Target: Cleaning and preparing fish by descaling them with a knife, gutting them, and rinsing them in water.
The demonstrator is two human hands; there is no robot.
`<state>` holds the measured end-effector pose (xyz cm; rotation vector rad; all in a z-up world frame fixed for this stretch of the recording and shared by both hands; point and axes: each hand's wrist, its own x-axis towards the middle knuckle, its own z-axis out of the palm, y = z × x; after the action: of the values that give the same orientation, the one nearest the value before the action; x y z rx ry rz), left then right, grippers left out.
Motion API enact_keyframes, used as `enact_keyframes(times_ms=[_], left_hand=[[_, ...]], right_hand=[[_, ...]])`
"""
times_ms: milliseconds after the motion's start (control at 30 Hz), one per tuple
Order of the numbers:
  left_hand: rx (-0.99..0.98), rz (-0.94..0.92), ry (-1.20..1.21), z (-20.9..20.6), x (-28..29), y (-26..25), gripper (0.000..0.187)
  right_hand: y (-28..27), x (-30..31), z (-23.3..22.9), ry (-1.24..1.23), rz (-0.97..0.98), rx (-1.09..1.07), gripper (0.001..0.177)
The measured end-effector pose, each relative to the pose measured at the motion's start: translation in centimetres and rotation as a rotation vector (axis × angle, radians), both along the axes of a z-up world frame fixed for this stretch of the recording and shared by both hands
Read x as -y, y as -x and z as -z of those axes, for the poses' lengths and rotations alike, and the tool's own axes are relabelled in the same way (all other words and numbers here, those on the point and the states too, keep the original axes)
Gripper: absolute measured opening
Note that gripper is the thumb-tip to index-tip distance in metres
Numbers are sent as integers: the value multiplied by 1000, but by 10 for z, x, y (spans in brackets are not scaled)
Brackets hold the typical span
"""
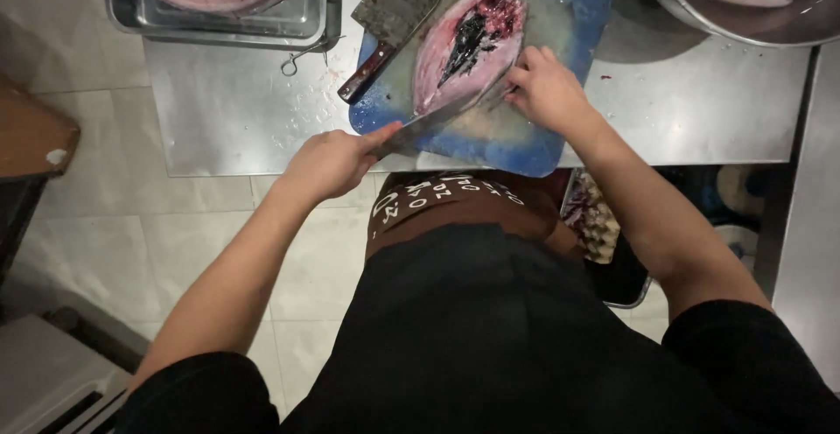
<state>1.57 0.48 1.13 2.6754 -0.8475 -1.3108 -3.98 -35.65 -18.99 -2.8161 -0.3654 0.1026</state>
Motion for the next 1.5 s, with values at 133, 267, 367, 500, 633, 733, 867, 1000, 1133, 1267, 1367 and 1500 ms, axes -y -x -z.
enact_keyframes(times_ms=[133,267,367,500,633,733,867,1000,1133,1267,1367,1500], left_hand=[[73,-43,134,19,5,0,65],[123,-42,220,66,24,7,67],[117,-60,254,89,41,13,64],[130,-48,315,113,71,21,68],[154,-17,326,131,107,21,73],[254,40,386,182,129,33,85],[144,-11,251,151,93,53,100],[136,55,203,150,59,53,108],[-32,-39,169,132,63,27,82],[5,-10,281,124,69,22,69],[76,-57,373,130,76,23,68],[164,-85,475,124,76,18,64]], right_hand=[[-3,10,-6,14,10,-37,19],[10,14,6,62,60,-40,19],[16,18,20,45,98,-32,20],[19,23,35,21,115,-1,20],[23,24,45,14,128,40,18],[20,15,23,-76,104,80,14],[26,18,20,-136,110,137,9],[54,23,4,-258,283,115,12],[126,15,-54,-440,546,391,13],[240,61,3,-135,931,301,25],[303,80,29,-32,1164,75,18],[345,108,58,85,1260,-367,31]])
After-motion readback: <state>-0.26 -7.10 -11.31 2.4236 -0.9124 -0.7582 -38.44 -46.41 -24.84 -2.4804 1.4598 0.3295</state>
